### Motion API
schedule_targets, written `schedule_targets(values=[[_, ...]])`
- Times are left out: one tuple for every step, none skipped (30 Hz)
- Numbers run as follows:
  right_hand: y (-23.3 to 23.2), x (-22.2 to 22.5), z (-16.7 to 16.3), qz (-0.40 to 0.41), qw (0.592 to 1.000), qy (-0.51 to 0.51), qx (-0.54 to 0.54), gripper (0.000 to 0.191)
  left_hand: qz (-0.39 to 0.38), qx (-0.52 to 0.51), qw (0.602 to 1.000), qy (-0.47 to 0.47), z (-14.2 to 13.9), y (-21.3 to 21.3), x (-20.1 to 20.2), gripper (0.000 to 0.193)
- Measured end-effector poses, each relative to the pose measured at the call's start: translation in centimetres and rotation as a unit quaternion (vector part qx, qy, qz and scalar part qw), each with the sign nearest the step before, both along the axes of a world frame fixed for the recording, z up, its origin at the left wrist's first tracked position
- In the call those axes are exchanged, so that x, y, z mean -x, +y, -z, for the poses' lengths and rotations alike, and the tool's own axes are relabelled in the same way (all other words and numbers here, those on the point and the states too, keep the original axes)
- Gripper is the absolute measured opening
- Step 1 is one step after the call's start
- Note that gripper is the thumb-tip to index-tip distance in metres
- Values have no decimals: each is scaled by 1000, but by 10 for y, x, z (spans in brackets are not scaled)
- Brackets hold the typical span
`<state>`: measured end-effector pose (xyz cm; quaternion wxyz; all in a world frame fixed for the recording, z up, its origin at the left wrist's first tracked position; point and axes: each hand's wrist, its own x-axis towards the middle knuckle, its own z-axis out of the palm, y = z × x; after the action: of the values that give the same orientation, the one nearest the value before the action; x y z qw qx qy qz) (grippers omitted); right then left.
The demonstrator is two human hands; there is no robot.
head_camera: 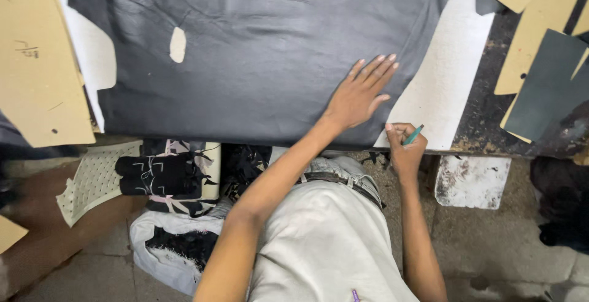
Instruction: The person places a cardboard pattern on a large sheet of black leather and uses a utility knife to cut around the pattern's edges. They remove the cut piece, reposition the leather, and repeat the process with another pattern to produce additional leather pieces.
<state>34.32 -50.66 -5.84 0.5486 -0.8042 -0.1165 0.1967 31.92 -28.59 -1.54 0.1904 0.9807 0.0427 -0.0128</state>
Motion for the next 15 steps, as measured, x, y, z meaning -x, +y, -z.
schedule_targets(values=[[0,0,1,-6,1000,-7,-10,21,-12,-2,1000,-16,0,21,15,67],[1,-1,1,-15,1000,-15,-23,21,-23,-4,999,-32,-1,47,31,66],[1,-1,1,-23,999,-23,-36,22,-56,-12,998,-41,-5,76,50,65],[3,-1,1,-29,998,-29,-48,23,-87,-19,995,-49,-9,105,72,64],[4,-1,0,-20,999,-17,-44,26,-126,-24,991,-36,-15,135,91,65],[5,0,-1,-10,999,-6,-40,30,-164,-28,986,-24,-21,164,110,65],[6,0,-2,0,999,2,-35,34,-195,-34,979,-36,-28,192,127,65],[9,1,-3,8,999,-3,-36,36,-227,-38,972,-50,-33,216,139,64],[11,2,-4,16,999,-8,-33,38,-246,-46,966,-64,-37,236,149,64],[12,3,-6,22,999,-12,-28,40,-267,-51,959,-76,-39,253,158,63],[15,3,-7,29,999,-14,-17,41,-288,-58,952,-90,-40,266,162,62],[18,4,-8,37,999,-17,-8,42,-295,-73,949,-85,-39,276,163,61],[21,5,-10,45,999,-20,2,42,-302,-86,946,-80,-37,282,163,60],[24,6,-11,51,998,-25,4,42,-309,-98,943,-73,-35,285,163,59],[27,7,-14,58,998,-30,8,42,-310,-96,942,-82,-31,287,163,59]])
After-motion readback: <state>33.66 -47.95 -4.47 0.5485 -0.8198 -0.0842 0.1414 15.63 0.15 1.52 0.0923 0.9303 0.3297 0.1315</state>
